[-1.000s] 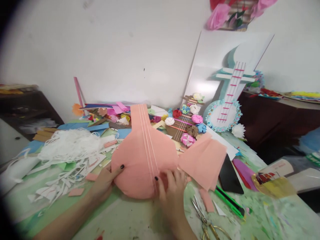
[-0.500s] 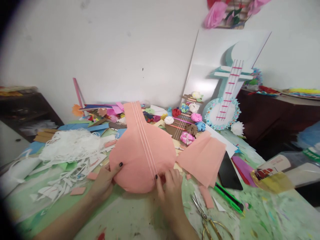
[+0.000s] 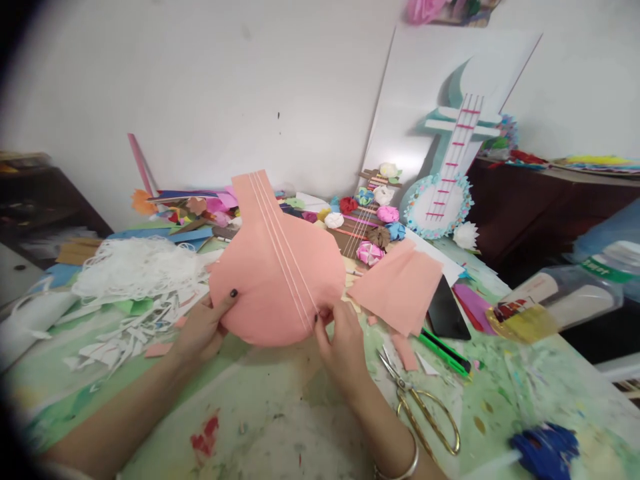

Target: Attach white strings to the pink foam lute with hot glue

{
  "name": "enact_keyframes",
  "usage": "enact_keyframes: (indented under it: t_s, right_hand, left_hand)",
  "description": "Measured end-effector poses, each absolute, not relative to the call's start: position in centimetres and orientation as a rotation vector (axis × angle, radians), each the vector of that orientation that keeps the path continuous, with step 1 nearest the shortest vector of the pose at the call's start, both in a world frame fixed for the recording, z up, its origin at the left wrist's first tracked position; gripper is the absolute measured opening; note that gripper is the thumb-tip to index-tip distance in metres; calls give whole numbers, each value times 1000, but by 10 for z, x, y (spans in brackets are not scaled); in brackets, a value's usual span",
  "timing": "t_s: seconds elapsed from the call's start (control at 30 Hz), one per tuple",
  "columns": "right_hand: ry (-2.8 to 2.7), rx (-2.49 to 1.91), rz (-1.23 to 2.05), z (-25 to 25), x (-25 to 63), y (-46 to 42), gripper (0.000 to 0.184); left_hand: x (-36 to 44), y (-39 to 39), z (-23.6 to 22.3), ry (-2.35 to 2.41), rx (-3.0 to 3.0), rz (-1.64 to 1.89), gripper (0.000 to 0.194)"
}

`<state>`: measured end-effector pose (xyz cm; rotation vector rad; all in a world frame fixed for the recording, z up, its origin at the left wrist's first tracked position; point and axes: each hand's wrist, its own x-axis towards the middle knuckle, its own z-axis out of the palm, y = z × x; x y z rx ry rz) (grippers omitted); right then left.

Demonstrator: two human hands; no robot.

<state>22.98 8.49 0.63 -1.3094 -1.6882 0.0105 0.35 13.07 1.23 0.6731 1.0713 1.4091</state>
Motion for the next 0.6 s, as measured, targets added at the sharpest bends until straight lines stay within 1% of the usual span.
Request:
enact_keyframes:
  t_s: [0.13, 0.23, 0.6]
  right_hand:
    - [-1697, -1270, 25, 9, 230, 82, 12]
    - [-1701, -1232, 15, 8, 231, 81, 14]
    - [-1664, -1163, -64, 13, 227, 77, 10]
  left_hand:
    - [0, 134, 10, 1046, 644, 1433, 37]
    - [-1, 136, 11, 1046, 605, 1437, 30]
    - [0, 135, 13, 1003, 556, 1413, 25]
